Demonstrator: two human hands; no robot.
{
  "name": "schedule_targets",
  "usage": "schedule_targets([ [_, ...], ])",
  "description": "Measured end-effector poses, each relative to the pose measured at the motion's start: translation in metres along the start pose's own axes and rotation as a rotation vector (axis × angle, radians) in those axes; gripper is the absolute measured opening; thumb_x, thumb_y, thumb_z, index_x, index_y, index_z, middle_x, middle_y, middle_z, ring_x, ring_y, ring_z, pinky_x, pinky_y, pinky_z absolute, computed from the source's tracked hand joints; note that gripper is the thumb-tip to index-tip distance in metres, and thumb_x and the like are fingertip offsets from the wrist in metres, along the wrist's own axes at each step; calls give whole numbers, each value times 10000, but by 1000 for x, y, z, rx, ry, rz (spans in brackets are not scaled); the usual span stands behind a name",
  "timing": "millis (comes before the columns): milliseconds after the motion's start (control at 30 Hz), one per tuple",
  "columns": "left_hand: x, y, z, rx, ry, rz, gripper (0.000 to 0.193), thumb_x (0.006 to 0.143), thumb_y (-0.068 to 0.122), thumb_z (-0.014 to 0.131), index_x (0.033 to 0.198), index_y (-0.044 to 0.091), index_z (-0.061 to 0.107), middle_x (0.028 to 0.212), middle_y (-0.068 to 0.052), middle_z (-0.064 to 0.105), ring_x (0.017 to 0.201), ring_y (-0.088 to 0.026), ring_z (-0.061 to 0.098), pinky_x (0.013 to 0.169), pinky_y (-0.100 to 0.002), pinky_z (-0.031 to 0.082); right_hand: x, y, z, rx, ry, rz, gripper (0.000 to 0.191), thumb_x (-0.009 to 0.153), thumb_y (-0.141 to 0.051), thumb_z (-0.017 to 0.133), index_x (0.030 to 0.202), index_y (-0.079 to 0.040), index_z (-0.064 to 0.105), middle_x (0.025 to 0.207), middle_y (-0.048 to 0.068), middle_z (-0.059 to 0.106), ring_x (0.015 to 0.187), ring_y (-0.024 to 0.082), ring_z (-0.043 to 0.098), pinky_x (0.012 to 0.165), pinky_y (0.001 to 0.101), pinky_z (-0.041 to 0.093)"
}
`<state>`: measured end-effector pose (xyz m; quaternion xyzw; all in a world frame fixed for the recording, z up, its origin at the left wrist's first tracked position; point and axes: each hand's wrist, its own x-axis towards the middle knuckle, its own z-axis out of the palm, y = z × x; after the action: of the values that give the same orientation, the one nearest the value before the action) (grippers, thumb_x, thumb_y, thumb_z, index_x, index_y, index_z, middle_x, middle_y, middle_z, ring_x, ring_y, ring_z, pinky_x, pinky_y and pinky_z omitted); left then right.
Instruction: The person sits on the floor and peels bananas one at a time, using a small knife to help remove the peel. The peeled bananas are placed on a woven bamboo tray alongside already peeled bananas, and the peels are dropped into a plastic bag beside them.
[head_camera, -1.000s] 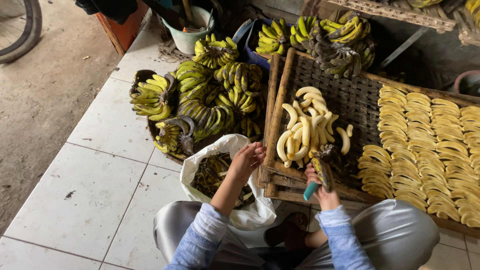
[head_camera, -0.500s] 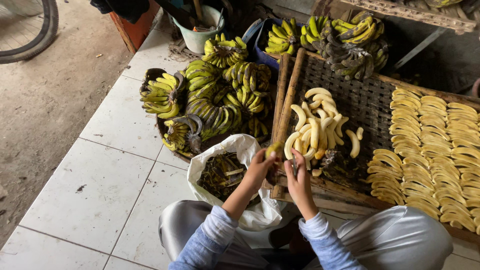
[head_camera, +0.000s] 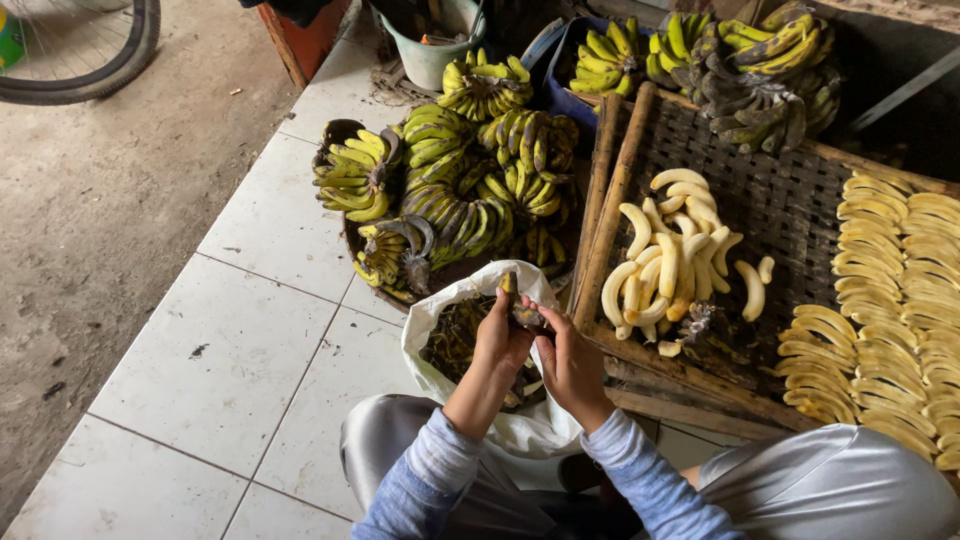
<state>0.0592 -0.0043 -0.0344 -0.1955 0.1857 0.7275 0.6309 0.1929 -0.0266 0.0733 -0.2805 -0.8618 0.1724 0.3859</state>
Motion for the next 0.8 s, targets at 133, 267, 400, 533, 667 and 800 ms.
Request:
schedule_targets([
  [133,0,4,-1,27,-66,15,343,1094,332,532,1070,-9,558,886,-104,626,805,-230,613,782,-364,554,0,4,9,0,-66,48,363,1031,-169,572,1351,-20,487,1149,182,718,906,350,741,748,423,575],
  [267,-8,8,5,155,-78,137,346,1062,331,542,1060,-14,565,874,-107,626,786,-230,622,739,-364,549,9,7,18,-18,-100,61,322,1039,-205,573,1286,-19,484,1068,169,724,835,350,729,665,426,557],
  [400,-24,37,25,376,-157,71,307,1058,313,569,1186,34,589,914,-69,630,798,-189,608,711,-340,524,20,8,13,52,-217,-40,335,1037,-251,583,1240,-7,476,921,158,712,707,331,708,579,415,530],
  [533,-49,77,47,692,-405,14,383,1059,229,567,1402,59,556,1144,-19,648,1006,-126,603,845,-287,506,33,2,-1,85,-363,-106,318,1025,-266,603,1193,-23,486,777,113,699,629,294,705,531,394,517],
  [667,-66,92,64,831,-477,24,488,1029,188,575,1492,73,474,1309,-13,628,1176,-117,583,1006,-274,487,55,-9,-16,65,-404,-184,314,1002,-252,631,1182,-31,498,732,105,693,606,285,702,507,388,505],
  [800,-75,94,69,1021,-584,66,491,1065,193,580,1517,33,474,1345,-36,618,1210,-127,555,1033,-277,455,80,-15,-38,35,-381,-197,265,1016,-214,614,1182,-40,502,720,106,679,618,287,700,499,392,487],
])
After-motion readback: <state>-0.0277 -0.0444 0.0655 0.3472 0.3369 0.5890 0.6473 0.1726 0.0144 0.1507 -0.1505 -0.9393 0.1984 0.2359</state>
